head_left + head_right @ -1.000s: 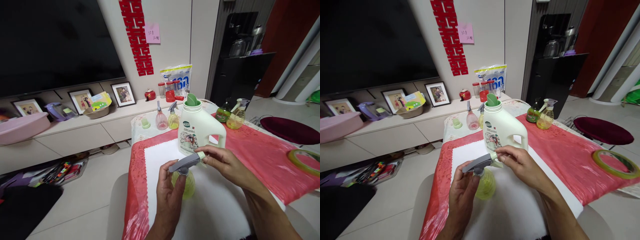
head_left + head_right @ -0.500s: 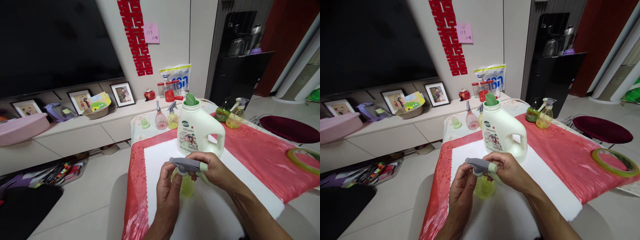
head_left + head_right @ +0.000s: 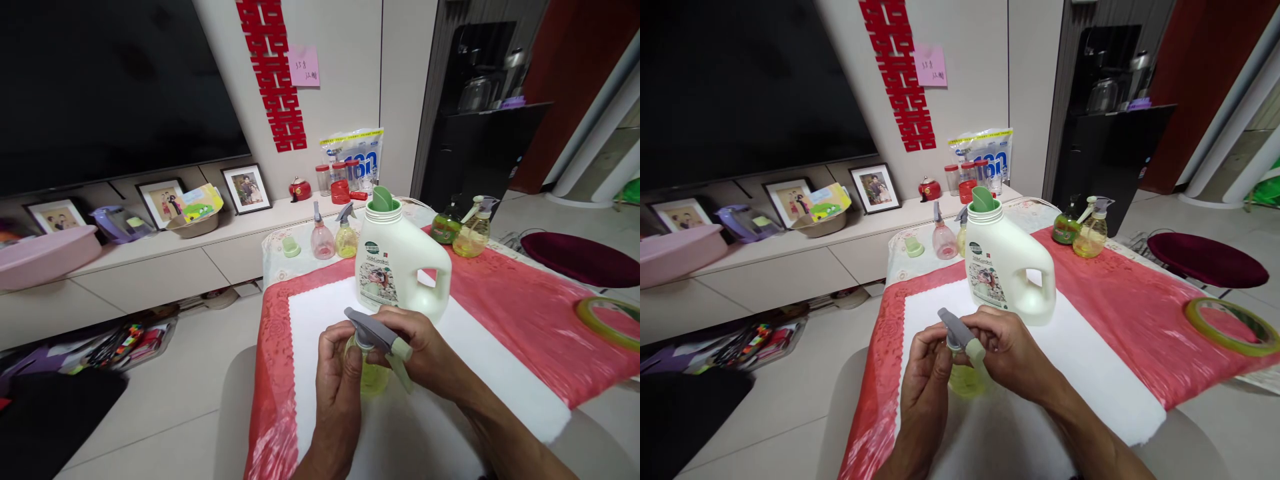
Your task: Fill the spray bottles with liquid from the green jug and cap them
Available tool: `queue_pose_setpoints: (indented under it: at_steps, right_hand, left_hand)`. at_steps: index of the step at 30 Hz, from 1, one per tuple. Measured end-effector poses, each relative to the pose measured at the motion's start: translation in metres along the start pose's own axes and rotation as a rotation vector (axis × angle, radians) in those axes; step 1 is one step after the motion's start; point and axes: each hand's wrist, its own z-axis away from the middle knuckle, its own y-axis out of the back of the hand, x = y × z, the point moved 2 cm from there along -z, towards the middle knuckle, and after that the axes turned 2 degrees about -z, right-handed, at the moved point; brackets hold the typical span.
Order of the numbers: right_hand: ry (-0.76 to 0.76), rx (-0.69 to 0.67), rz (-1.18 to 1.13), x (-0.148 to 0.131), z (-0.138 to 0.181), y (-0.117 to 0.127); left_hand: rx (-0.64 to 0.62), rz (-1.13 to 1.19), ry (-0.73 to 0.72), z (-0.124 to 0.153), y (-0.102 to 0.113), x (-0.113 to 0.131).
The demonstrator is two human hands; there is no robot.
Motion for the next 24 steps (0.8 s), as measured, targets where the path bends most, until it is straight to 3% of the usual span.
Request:
queue_pose_setpoints:
  at_steps: [8,16,20,24]
  right_hand:
    - [-0.07,0.063,0.059,0.01,0.004,-0.006]
    - [-0.036,-0.165,-0.006,0.007,0.0,0.005]
    - [-0.067,-0.075,-0.016,0.008,-0.001,0.002]
    - [-0.128,0.002,-0.027,0.01,-0.001,-0.005]
  left_hand:
    - [-0.018,0.169,0.148,-0.005,-0.005,0.005]
    - [-0.005,0.22,0.124,-0.006,-0.007,0.007]
    - [0.063,0.162,0.128,-0.005,-0.005,0.006]
    - [0.054,0.1,0.136,-0.005,0.002,0.004]
